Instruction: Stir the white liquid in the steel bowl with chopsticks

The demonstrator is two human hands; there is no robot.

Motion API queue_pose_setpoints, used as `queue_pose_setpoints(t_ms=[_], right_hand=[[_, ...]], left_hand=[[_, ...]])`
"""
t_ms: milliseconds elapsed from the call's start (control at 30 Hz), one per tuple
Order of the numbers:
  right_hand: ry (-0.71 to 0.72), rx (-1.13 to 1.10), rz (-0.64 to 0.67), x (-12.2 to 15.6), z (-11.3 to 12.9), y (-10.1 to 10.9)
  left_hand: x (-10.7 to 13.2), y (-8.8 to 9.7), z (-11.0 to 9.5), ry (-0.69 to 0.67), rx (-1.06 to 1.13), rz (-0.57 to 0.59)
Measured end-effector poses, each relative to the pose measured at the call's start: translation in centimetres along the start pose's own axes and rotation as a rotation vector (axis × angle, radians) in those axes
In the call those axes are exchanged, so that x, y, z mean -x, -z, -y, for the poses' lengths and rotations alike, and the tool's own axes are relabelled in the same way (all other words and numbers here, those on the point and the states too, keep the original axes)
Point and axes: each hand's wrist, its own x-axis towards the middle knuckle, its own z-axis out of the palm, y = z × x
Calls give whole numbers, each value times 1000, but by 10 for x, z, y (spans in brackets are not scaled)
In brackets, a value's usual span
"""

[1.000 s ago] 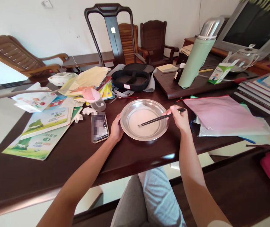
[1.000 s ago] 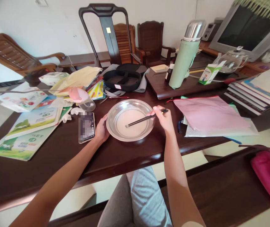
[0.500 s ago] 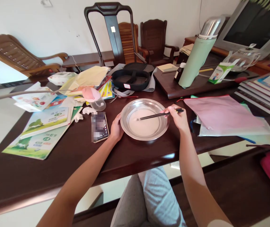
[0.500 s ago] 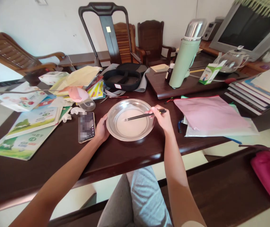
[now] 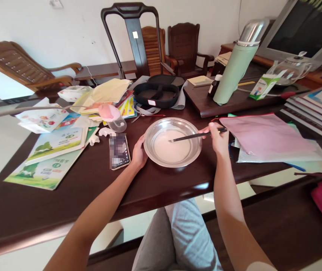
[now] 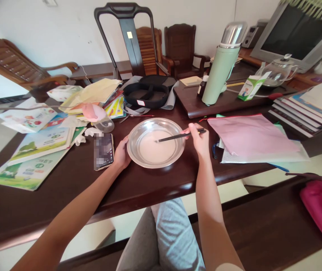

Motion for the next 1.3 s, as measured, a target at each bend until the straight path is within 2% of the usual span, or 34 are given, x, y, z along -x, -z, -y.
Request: queue_pose_setpoints(t_ms=[67,200,267,400,467,633,700,800,833,900,1033,1100,1200,1233,1300], right_hand=[[-6,-40,-37,0,0,1],[-68,-4,124,2,1,-2],[-62,32,152,2,2,-4],[-5,16,-9,1,2,0],[-8,-23,-27,1,1,1],[-61,7,183,4,2,-5],[-42,38,135,3,2,-5],[6,33,-48,1,2,-1],[9,13,-73,0,2,0],[-14,-16,-27,1,2,0],[-65,48,169,3,4,-4],[-40,84,130,2,3,-3],[6,61,-33,0,1,2],[9,41,-54,0,0,3],[-9,25,-8,1,-1,3]], left_hand=[[0,0,0,3,2,-6],[0,-1,0,10,4,-16],[0,-1,0,12,9,-22],[1,-1,-1,20,10,-20],[1,-1,-1,12,8,-18],[1,-2,-1,-5,15,-14],[1,-3,-2,-2,12,-15],[1,-3,-2,5,-6,-15],[1,-3,-2,4,-9,-18],[1,-3,-2,0,-5,-24],[0,-2,-1,0,12,-21],[0,-1,-1,5,17,-19],[1,-1,-1,10,10,-14],[1,-1,-1,9,7,-14],[1,-1,-1,5,2,-17]])
